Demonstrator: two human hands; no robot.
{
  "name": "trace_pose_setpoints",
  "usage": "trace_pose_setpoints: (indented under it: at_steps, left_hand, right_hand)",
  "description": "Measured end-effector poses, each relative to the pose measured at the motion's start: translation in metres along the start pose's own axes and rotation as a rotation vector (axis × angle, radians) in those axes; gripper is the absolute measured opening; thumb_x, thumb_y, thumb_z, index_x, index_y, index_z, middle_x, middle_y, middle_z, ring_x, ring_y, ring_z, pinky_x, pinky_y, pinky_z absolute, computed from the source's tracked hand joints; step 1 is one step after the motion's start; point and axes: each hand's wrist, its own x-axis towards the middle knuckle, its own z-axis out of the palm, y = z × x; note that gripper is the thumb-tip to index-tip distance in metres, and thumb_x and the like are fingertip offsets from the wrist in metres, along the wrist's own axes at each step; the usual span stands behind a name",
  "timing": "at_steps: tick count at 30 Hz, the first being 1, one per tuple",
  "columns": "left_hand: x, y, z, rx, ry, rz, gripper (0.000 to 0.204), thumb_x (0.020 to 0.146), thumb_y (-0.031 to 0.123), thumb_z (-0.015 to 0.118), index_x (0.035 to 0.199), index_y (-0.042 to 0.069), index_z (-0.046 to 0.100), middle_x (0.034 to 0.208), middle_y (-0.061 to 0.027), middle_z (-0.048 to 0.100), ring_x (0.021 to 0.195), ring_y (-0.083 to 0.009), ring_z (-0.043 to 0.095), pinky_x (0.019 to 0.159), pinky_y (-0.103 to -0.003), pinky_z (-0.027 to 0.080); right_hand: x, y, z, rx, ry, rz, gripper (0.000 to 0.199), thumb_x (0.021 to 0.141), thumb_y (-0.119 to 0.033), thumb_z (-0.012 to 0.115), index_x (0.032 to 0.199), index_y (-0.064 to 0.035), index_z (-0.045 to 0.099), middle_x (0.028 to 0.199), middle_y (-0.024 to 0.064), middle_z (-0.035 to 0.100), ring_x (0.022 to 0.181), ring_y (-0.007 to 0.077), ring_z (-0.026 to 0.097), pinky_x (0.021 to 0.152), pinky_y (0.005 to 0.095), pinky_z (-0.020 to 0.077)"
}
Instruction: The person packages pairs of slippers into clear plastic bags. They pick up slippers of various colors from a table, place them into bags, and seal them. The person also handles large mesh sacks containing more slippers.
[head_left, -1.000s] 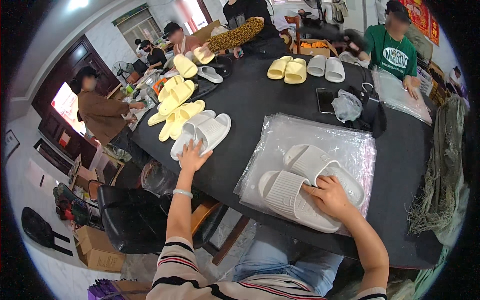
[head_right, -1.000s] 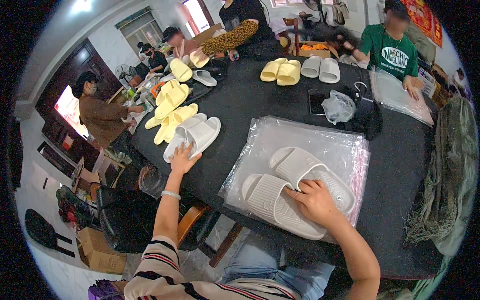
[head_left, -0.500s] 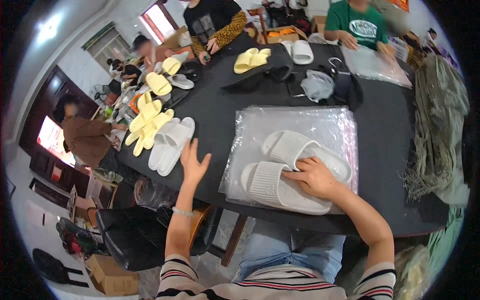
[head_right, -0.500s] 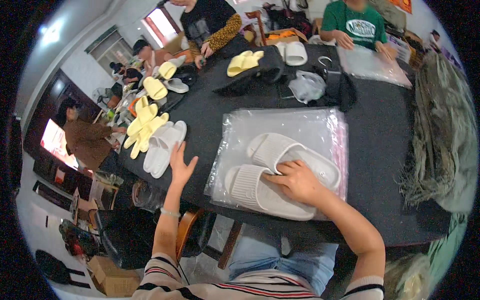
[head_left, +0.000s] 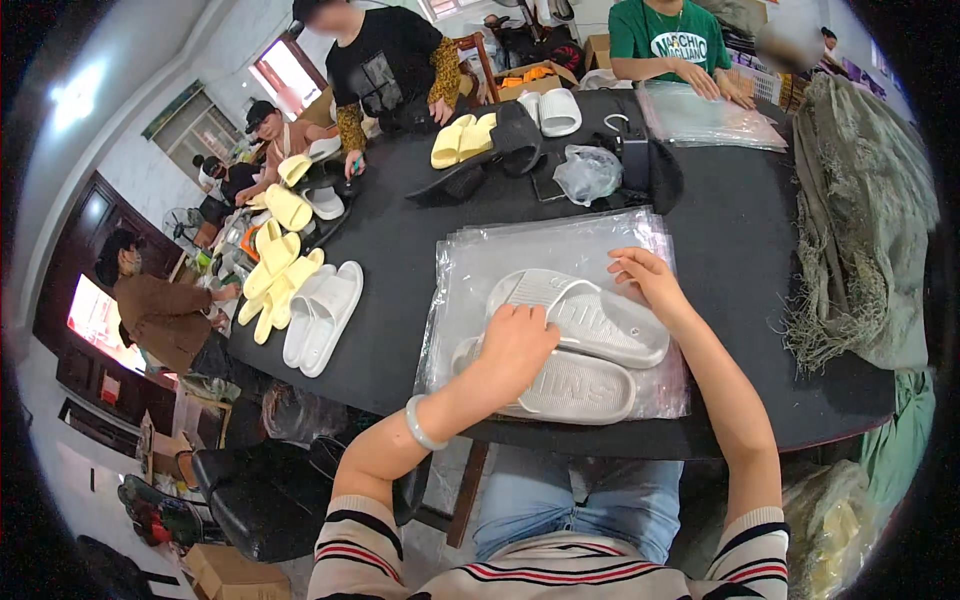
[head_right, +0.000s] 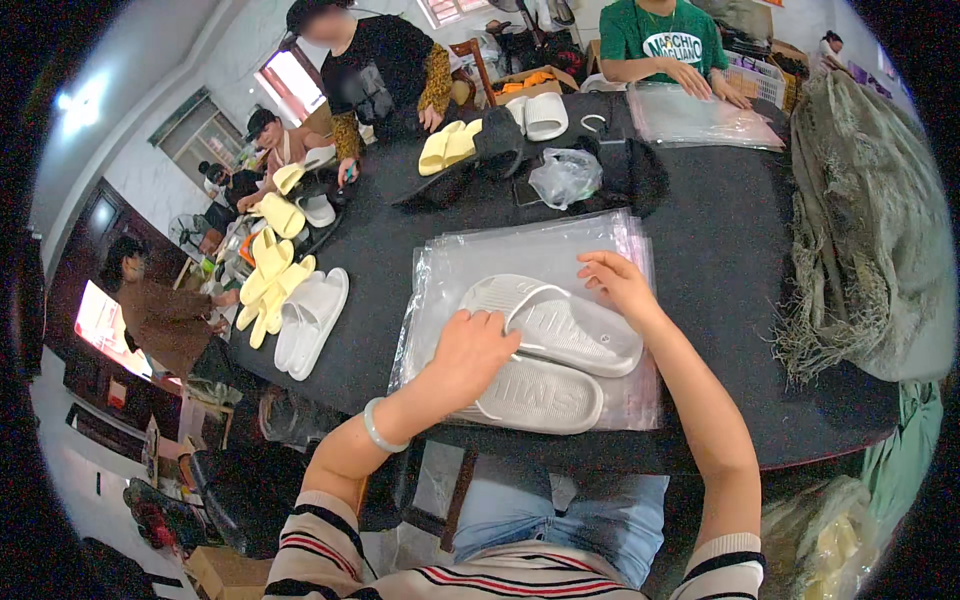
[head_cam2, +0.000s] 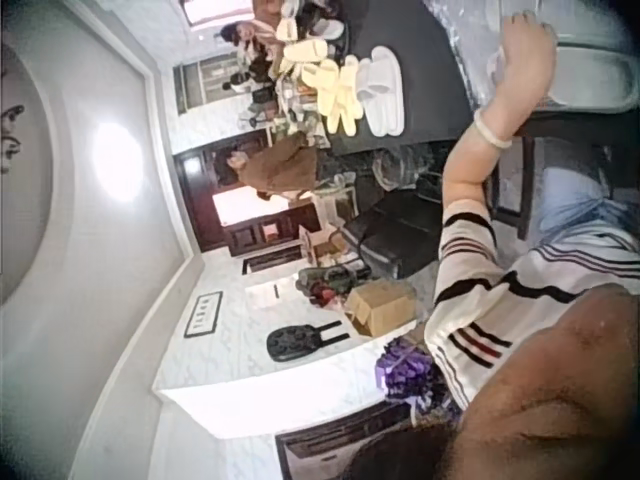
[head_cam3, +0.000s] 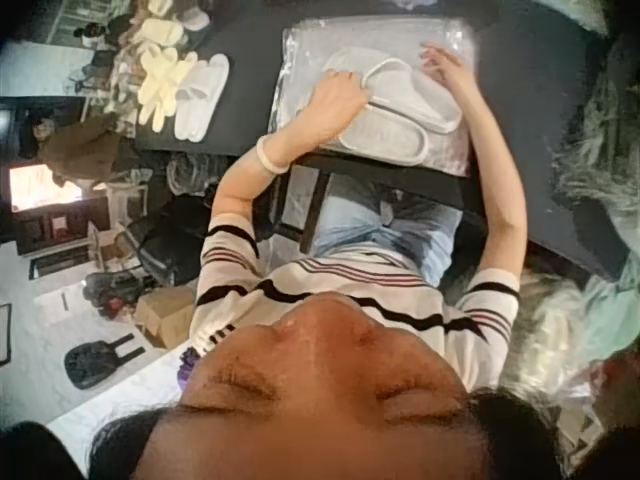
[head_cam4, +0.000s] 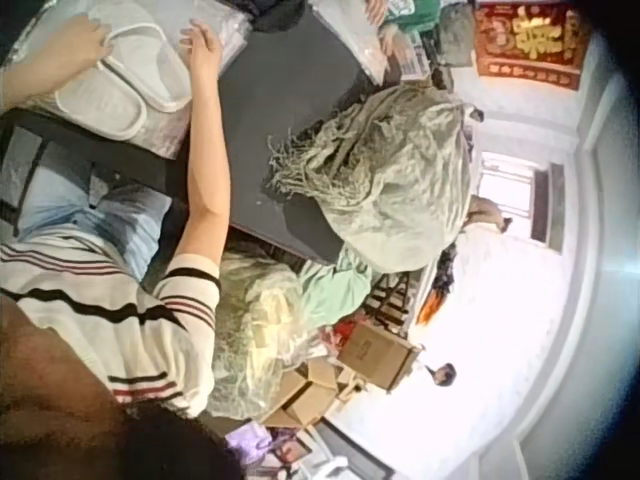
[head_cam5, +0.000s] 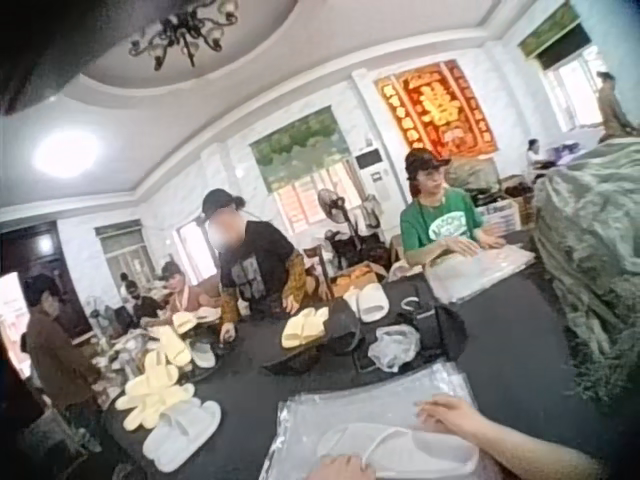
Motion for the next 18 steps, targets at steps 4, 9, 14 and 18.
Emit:
trace_pose_setpoints:
  at_steps: [4, 9, 14, 18]
  left_hand:
    - [0.006, -0.007, 0.006, 0.010, 0.033, 0.047, 0.005, 0.072, 0.013, 0.061, 0.077, 0.011, 0.062, 0.073, -0.0069, 0.062, 0.073, -0.0221, 0.062, 0.067, -0.036, 0.044]
    - [-0.038, -0.051, -0.006, 0.114, 0.062, 0.051, 0.003, 0.072, 0.016, 0.059, 0.073, 0.013, 0.060, 0.068, -0.0033, 0.060, 0.070, -0.0203, 0.061, 0.066, -0.036, 0.044]
    - [-0.081, -0.141, -0.015, 0.332, -0.030, 0.081, 0.005, 0.071, 0.017, 0.059, 0.075, 0.014, 0.060, 0.070, -0.0028, 0.057, 0.075, -0.0208, 0.062, 0.069, -0.035, 0.046]
    - [-0.130, -0.223, 0.004, 0.455, 0.002, 0.005, 0.013, 0.071, 0.015, 0.060, 0.080, 0.010, 0.068, 0.091, -0.0117, 0.063, 0.100, -0.0267, 0.062, 0.097, -0.039, 0.045]
  right_hand:
    - [0.002, 0.008, -0.014, 0.086, -0.075, 0.135, 0.029, 0.096, -0.018, 0.053, 0.120, -0.0034, 0.059, 0.103, 0.0043, 0.063, 0.087, 0.0113, 0.060, 0.077, 0.0245, 0.0481]
    - [0.003, 0.024, -0.008, -0.081, -0.110, 0.023, 0.029, 0.095, -0.018, 0.056, 0.117, 0.0007, 0.060, 0.097, 0.0049, 0.063, 0.084, 0.0105, 0.058, 0.076, 0.0249, 0.0484]
    - [0.004, 0.028, -0.011, -0.223, -0.111, -0.024, 0.028, 0.094, -0.018, 0.059, 0.115, -0.0010, 0.061, 0.091, 0.0021, 0.063, 0.083, 0.0100, 0.057, 0.075, 0.0250, 0.0487]
    - [0.005, 0.032, -0.011, -0.242, -0.108, -0.061, 0.025, 0.093, -0.018, 0.059, 0.113, -0.0027, 0.063, 0.090, 0.0024, 0.064, 0.081, 0.0099, 0.058, 0.075, 0.0256, 0.0486]
